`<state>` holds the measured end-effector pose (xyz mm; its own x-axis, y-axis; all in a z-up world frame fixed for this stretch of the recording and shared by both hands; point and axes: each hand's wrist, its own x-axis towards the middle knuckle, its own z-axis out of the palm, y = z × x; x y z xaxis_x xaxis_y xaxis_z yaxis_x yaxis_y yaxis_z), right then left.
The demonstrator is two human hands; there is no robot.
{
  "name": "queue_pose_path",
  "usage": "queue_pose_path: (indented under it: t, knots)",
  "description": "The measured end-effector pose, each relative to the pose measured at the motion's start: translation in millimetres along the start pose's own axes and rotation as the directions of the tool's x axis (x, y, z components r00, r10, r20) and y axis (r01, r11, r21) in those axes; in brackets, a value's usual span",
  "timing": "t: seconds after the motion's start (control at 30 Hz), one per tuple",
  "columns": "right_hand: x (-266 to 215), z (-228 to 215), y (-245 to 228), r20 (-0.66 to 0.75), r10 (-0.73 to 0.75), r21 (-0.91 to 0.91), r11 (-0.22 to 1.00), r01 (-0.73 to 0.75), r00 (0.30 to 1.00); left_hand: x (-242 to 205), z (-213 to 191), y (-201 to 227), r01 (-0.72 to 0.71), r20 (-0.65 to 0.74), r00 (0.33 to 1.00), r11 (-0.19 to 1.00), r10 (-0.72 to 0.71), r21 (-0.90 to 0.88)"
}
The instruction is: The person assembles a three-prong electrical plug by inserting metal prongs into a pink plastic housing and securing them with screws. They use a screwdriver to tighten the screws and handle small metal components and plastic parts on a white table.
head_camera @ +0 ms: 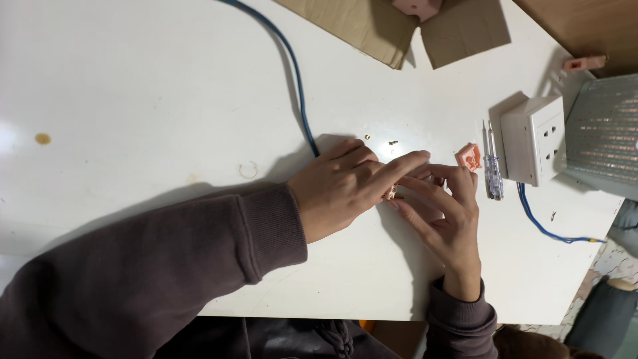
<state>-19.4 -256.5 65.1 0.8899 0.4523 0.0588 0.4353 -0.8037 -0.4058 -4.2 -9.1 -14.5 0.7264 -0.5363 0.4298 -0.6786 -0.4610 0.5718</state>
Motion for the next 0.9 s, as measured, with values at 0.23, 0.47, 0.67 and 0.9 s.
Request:
queue_pose_path:
  t: [0.23,0.47,0.67,0.9]
  knots:
    - [-5,4,4,-0.018,0.005,0.002,1.000,-0.005,1.000,1,9,-1,-0.004,-0.047,0.999,1.000,0.003,-0.004]
    - [-9,4,10,0.007,0.042,0.010,0.999,-0.042,0.999,3,7,0,0.005,-0.004,1.000,1.000,-0.005,-0.021]
    - [-8,7,4,-0.044,0.048,0.074,0.996,-0.045,0.998,4,8,0,-0.005,0.005,1.000,1.000,0.005,-0.007]
    - [-8,11,8,-0.052,-0.003,0.022,1.000,0.004,0.999,4,8,0,-0.011,-0.009,1.000,1.000,0.011,0.014]
